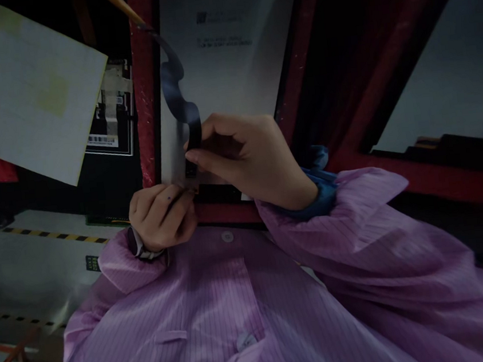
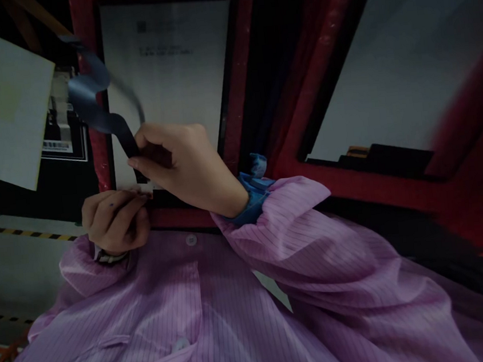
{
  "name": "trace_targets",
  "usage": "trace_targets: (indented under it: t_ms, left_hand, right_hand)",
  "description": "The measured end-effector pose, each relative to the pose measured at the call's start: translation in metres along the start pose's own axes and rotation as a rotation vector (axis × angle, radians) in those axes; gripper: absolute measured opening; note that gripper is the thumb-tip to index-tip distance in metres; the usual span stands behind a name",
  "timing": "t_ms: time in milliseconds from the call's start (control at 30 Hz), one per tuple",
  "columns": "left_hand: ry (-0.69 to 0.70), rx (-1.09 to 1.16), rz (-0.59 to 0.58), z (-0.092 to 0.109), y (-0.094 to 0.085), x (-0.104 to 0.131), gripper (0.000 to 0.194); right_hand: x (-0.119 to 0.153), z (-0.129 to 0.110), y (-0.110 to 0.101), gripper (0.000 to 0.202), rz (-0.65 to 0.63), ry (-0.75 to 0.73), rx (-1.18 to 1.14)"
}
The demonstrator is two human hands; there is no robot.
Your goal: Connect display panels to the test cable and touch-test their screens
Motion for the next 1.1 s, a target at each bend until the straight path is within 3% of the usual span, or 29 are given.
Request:
trace_targets:
  t_ms: [433, 667, 867, 1100]
  left_hand:
    - [-0.014, 0.028, -0.023, 0.0, 0.001, 0.003, 0.021]
    - [-0.061, 0.032, -0.066, 0.001, 0.002, -0.002, 0.016]
    - [0.054, 0.053, 0.095, -0.001, 0.0, 0.006, 0.017]
    - [0.044, 0.053, 0.196, 0.0, 0.002, 0.012, 0.022]
  right_hand:
    - [0.0, 0.001, 0.001, 0.01, -0.015, 0.004, -0.002]
    - [0.0, 0.001, 0.0, 0.013, -0.011, 0.01, 0.056]
    - [0.004, -0.002, 0.002, 0.019, -0.021, -0.019, -0.023]
    - [0.012, -0.001, 0.006, 0.022, 0.009, 0.013, 0.018]
Point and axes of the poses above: each hand's wrist, its own x-axis away from the middle knuckle, its own y-axis out of the palm, z = x × y, the point moved 4 cm from there along -x, towards the middle knuckle, and after that the axes turned 7 degrees about -x, right-handed, at the moved point
